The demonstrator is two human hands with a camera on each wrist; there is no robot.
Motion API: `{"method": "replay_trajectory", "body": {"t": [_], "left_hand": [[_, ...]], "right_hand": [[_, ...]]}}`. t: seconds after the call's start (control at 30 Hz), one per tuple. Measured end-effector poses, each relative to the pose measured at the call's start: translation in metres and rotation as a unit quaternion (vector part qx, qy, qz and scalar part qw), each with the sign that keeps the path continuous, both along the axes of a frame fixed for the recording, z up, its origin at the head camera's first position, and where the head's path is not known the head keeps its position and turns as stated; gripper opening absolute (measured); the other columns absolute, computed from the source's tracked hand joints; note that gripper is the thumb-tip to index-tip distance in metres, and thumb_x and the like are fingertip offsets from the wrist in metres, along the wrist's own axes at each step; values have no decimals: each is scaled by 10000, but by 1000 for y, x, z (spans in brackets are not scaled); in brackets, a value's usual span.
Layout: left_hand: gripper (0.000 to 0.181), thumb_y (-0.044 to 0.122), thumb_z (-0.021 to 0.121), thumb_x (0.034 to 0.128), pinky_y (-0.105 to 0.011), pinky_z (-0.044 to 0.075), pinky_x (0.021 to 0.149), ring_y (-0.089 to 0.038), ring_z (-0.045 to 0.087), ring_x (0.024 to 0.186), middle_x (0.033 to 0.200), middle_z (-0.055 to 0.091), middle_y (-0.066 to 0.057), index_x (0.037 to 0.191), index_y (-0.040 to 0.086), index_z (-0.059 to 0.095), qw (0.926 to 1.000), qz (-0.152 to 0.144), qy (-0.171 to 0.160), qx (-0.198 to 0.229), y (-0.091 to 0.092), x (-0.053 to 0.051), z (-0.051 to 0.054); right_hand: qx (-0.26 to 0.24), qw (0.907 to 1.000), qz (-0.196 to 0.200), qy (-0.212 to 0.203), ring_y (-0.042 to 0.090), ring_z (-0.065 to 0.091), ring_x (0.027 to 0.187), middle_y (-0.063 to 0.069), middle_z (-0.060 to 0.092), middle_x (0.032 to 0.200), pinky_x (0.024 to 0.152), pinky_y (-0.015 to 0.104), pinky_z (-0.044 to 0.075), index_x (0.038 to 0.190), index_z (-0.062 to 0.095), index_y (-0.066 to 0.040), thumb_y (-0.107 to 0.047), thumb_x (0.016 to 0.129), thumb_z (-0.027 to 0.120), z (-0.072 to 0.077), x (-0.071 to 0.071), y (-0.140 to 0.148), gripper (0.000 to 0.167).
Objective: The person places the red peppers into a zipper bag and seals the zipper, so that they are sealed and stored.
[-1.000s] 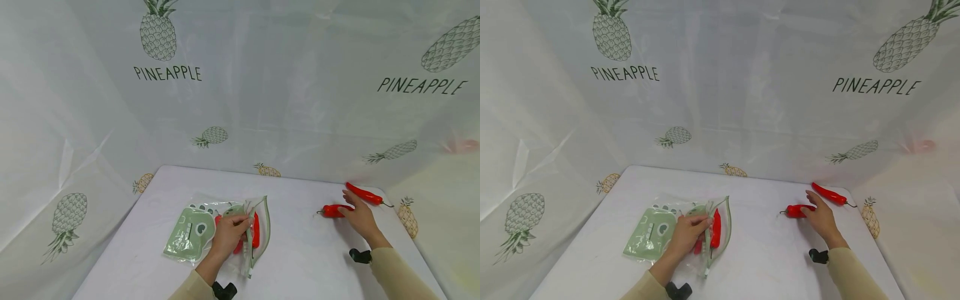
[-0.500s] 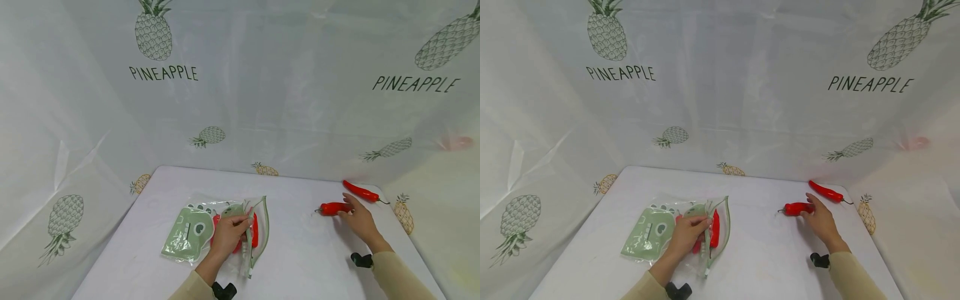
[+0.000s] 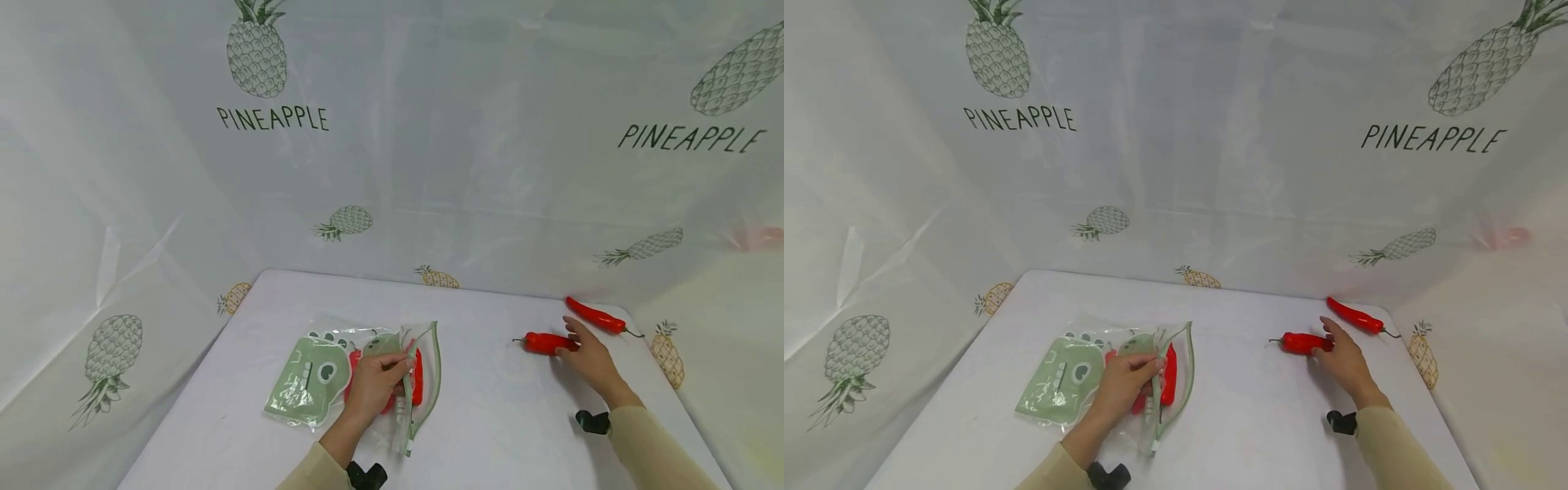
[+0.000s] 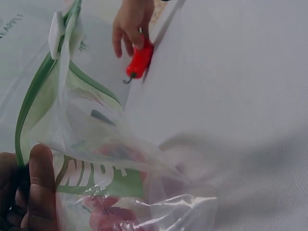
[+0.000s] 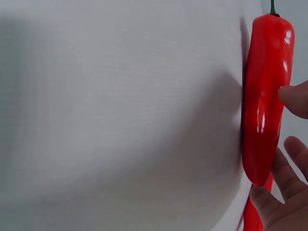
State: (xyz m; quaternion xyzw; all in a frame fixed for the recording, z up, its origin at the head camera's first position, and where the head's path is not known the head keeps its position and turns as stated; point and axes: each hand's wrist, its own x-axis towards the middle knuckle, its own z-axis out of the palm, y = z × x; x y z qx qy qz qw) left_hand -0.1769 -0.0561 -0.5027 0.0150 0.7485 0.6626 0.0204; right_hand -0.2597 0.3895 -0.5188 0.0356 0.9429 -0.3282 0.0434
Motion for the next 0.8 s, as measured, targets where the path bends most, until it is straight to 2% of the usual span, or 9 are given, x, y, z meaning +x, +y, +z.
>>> {"method": "replay_trajectory", "body": {"t": [0.17, 0.33, 0.6, 0.8], "left_hand": [[276, 266, 761, 989, -257, 640, 692, -132, 737, 738, 993, 787, -73, 1214, 111, 804, 9998, -61, -80, 143, 0, 0, 0], [273, 268, 763, 988, -242, 633, 677, -125, 730, 725, 978, 784, -60, 1210, 117, 806, 10000, -61, -28, 44, 2, 1, 2], [273, 282, 771, 981, -229, 625, 669, -137, 719, 725, 962, 777, -61, 1200, 124, 811, 10000, -46, -19, -21, 0, 0, 1], [274, 288, 764, 987, -243, 631, 676, -144, 732, 724, 962, 776, -45, 1204, 126, 810, 9999, -84, -90, 30, -1, 1, 0]], "right_hand": [[9, 10000, 35, 46, 584, 428, 1342, 374, 371, 1557, 1024, 694, 515, 1647, 210, 6, -211, 993, 718, -2, 13, -6, 856], [-7, 10000, -12, -2, 558, 496, 1310, 352, 400, 1538, 929, 588, 611, 1642, 212, 7, -278, 991, 722, -5, 20, -14, 875], [-137, 9987, -204, -450, 556, 473, 1313, 383, 412, 1508, 952, 597, 598, 1629, 166, 60, -490, 1007, 668, 0, 6, -27, 971], [-174, 9967, -402, -680, 578, 447, 1333, 415, 382, 1524, 996, 611, 574, 1625, 146, 77, -535, 993, 679, -2, -8, -30, 1028]]}}
